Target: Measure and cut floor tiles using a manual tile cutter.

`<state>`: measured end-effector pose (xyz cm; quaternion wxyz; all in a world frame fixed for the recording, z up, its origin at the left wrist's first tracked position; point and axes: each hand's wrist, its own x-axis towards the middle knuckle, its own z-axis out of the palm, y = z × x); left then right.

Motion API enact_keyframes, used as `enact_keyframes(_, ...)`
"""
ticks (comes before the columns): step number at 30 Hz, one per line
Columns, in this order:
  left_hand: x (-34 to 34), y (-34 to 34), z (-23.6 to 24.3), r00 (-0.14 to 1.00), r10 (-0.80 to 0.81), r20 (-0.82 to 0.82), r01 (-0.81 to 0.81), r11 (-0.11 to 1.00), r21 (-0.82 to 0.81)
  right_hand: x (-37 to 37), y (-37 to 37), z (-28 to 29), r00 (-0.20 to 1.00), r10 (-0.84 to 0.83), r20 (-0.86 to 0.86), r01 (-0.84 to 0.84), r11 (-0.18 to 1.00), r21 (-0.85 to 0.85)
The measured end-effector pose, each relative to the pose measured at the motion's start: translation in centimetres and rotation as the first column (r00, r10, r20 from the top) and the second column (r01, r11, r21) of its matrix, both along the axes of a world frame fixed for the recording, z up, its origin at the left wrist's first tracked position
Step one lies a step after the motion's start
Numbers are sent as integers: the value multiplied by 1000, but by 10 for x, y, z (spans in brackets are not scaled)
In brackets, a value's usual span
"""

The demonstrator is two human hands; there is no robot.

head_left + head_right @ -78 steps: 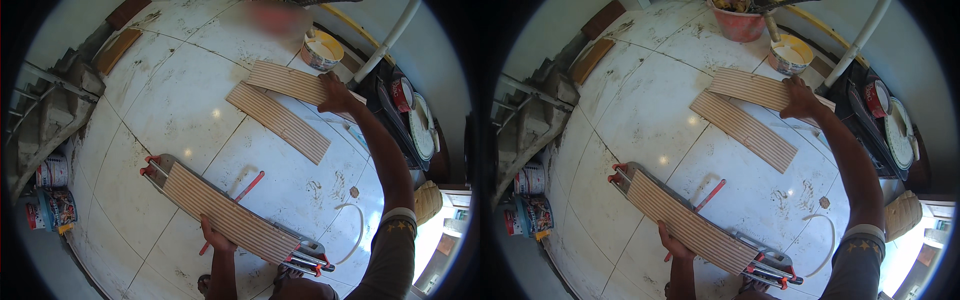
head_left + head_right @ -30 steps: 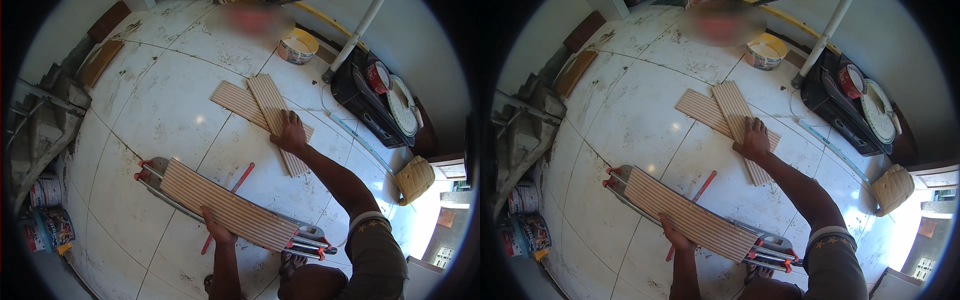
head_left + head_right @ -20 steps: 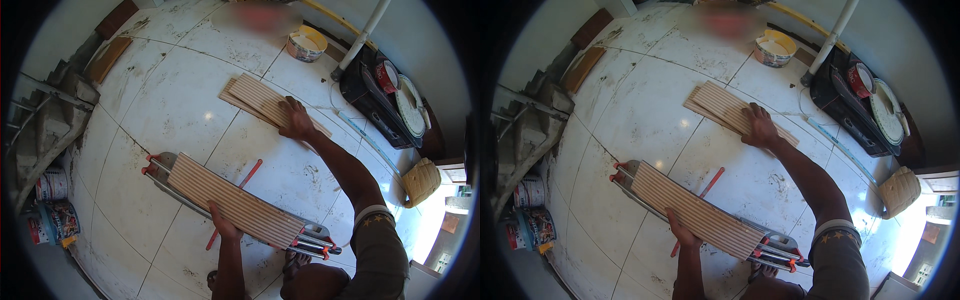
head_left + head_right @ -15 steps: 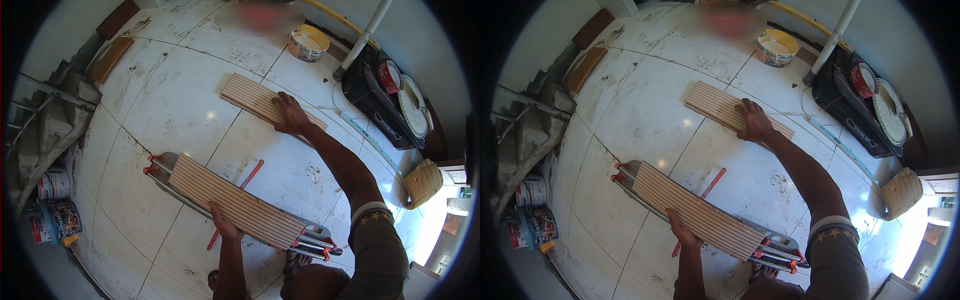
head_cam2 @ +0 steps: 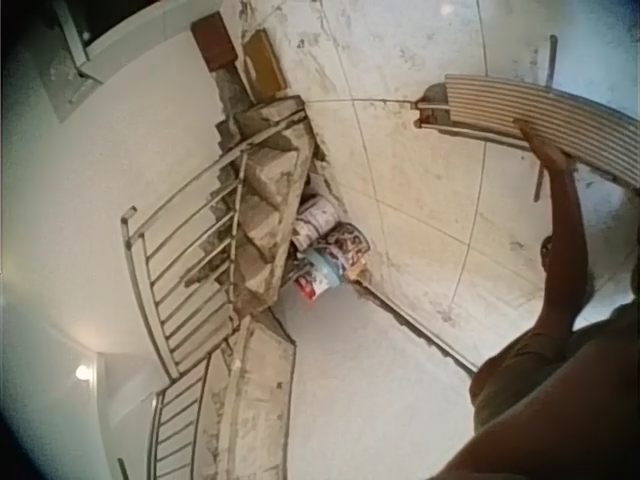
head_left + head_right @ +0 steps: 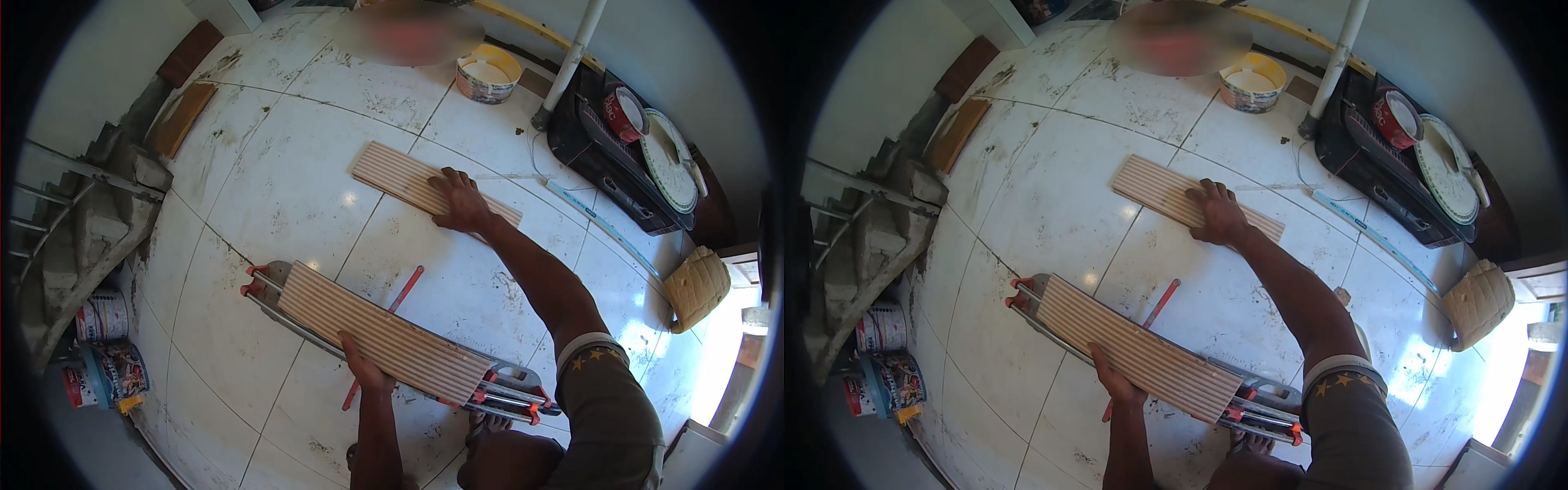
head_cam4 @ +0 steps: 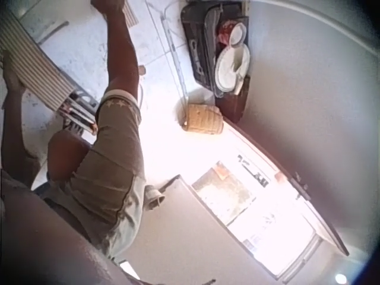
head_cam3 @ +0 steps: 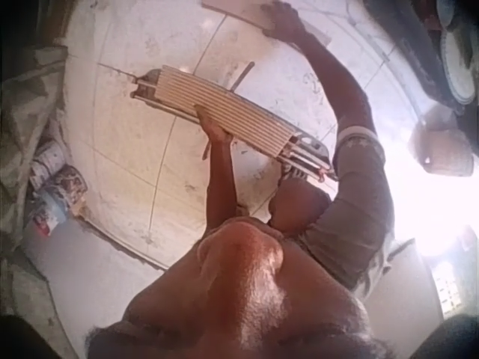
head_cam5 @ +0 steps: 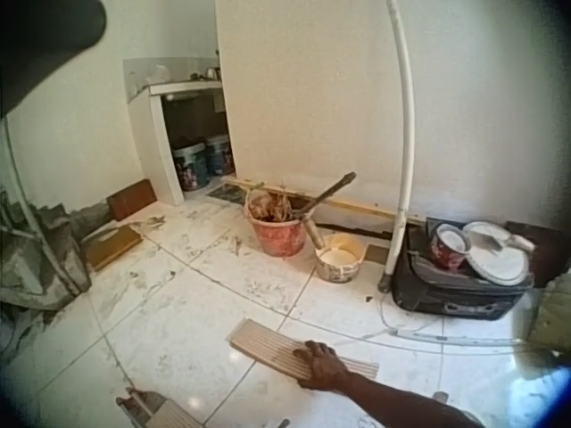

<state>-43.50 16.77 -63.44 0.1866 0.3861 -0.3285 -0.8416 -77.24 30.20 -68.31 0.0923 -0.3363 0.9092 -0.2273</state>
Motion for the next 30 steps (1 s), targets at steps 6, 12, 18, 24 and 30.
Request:
enact_keyframes(6,3,-4,9,1000,-13,-16,14,1000,14,44,2,3,996,94,8,-94,995,24)
enact_keyframes(12,5,-5,-17,1000,25,14,-26,997,79,67,32,15,999,33,-5,-33,999,27)
enact_keyframes(18,-2,-5,-6,998,39,55,-42,998,57,167,17,95,905,253,342,-160,947,-278)
enact_keyframes(24,-36,19,23,984,15,178,-10,999,-31,230,28,129,920,152,362,-156,988,-20)
enact_keyframes(30,-77,24,42,937,-340,-82,341,940,-10,175,55,133,953,24,302,47,973,-228)
